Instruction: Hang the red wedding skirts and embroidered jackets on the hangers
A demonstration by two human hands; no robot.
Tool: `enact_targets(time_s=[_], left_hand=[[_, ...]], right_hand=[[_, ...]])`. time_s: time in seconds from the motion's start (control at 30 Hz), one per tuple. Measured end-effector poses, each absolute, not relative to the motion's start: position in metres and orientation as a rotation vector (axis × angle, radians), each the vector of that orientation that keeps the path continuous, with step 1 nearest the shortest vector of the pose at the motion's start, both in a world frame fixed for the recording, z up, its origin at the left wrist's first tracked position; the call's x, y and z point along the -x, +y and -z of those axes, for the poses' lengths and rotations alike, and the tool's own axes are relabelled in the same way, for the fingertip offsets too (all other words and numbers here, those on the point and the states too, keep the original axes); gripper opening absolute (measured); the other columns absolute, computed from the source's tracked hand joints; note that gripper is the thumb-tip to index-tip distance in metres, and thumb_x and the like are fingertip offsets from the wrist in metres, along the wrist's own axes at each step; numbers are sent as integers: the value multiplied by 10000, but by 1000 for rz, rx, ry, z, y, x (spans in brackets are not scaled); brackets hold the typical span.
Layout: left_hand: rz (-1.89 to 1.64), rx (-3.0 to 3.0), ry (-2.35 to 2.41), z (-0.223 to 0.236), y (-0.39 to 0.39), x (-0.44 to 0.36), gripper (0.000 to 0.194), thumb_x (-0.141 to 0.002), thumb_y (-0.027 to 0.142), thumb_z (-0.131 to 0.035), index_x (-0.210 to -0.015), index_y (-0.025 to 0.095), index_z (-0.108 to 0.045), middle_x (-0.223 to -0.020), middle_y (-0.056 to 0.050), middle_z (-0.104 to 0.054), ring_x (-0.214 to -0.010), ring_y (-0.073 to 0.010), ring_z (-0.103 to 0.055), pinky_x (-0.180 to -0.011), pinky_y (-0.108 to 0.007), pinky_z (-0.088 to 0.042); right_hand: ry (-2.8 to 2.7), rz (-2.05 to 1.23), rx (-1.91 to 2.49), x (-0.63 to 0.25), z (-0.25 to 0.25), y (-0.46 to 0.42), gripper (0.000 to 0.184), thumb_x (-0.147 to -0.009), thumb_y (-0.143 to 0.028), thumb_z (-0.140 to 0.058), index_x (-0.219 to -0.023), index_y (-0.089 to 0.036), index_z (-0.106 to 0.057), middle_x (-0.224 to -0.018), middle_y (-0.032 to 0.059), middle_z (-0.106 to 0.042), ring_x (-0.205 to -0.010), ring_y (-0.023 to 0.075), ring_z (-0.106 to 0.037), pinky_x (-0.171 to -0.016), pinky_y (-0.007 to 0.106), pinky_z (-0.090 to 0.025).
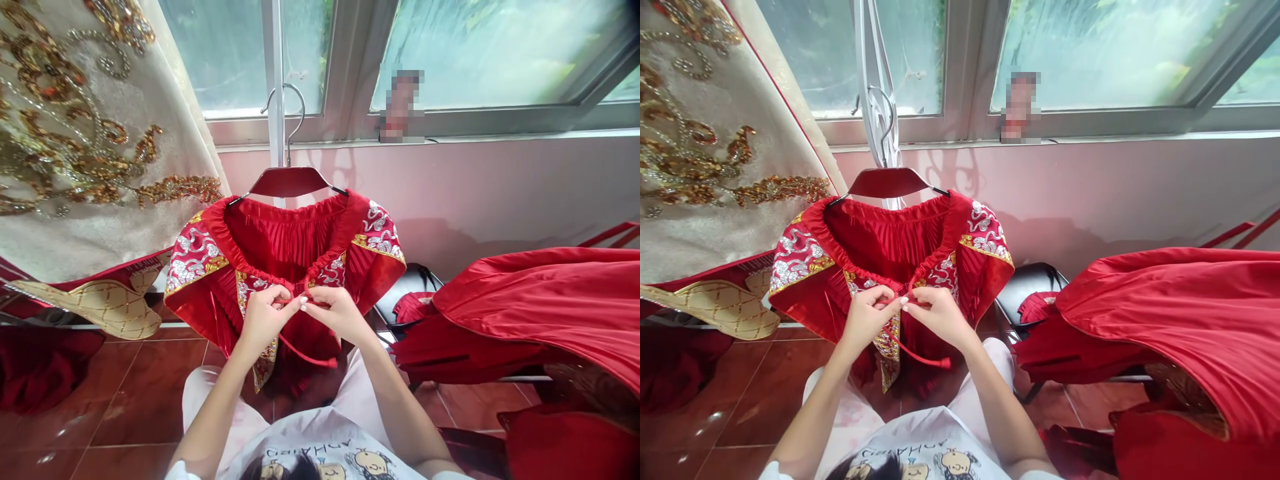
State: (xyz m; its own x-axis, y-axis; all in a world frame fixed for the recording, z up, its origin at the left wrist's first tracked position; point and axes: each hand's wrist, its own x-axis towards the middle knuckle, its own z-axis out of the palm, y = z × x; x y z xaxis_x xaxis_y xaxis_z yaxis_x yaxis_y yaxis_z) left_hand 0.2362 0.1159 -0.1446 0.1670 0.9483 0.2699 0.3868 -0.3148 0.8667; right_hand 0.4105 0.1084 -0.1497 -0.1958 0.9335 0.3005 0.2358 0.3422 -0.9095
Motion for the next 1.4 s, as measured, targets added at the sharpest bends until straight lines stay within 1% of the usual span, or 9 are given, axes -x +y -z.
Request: enact_targets(time_s=[0.1,0.23,0.5,0.67,0.8,0.93,1.07,1.2,1.4], left_hand=[[-1234,-2009,1320,121,114,-211,266,-791,393,-664,-636,178,-647,-528,32,-560,-463,-85,-445,-473,-224,-340],[-1531,-2291,1368,86,107,-173,207,-808,363,-664,-681,209,-720,-622,13,-677,-534,-108,-567,-545,-217,-422],[-1750,-2218,1744,106,151,-108,274,-809,398,-646,-657,171,-665,-501,27,-550,-458,-97,-430,-493,-233,-318],[-1931,-2396,1926,120,164,-152,311,-850,464,-573,-818,172,-677,-786,-84,-654,-737,-201,-551,-738,-330,-372],[-1584,-2800,1842,134,171,-211,355,-830,486,-598,-974,171,-672,-921,-119,-669,-838,-254,-558,-761,-364,-365],[-1189,-2793,2014,145,181,-240,193,-875,232,-512,-967,162,-666,-925,-130,-668,-844,-272,-573,-728,-374,-393],[-1291,-2478,1811,137,182,-238,204,-850,135,-447,-927,154,-634,-918,-132,-677,-864,-266,-612,-766,-369,-445],[-1344,-1923,1330,122,180,-238,174,-804,134,-411,-821,182,-577,-646,-14,-617,-566,-161,-568,-576,-273,-431],[-1466,-1889,1126,76,172,-229,121,-730,251,-639,-716,177,-544,-510,61,-467,-433,-70,-366,-455,-209,-266]], right_hand=[[-1674,-808,1074,-436,128,108,196,-777,-314,-669,-885,-175,-754,-789,52,-725,-663,165,-628,-616,266,-497],[-1705,-634,1015,-474,96,107,102,-748,-277,-701,-771,-201,-764,-726,45,-723,-617,156,-629,-558,257,-481],[-1484,-585,1087,-506,121,143,222,-741,-376,-701,-690,-163,-668,-560,0,-605,-500,102,-494,-476,236,-362],[-1649,-65,1215,-471,118,145,116,-829,-264,-586,-813,-177,-663,-815,50,-677,-747,165,-605,-701,300,-480],[-1746,209,1182,-431,112,152,204,-828,-269,-617,-1007,-178,-653,-1047,98,-668,-962,232,-603,-837,356,-493],[-1846,289,1358,-410,116,172,134,-861,-193,-558,-953,-180,-654,-970,93,-679,-923,253,-591,-774,351,-476],[-1747,183,1389,-401,117,178,136,-813,-95,-489,-745,-184,-566,-856,77,-645,-760,202,-564,-679,310,-428],[-1555,-106,1332,-388,115,170,159,-733,-81,-474,-655,-207,-417,-653,0,-524,-586,139,-464,-574,271,-351],[-1657,-518,1153,-403,79,162,162,-754,-285,-633,-699,-194,-510,-474,-64,-442,-449,88,-359,-486,243,-270]])
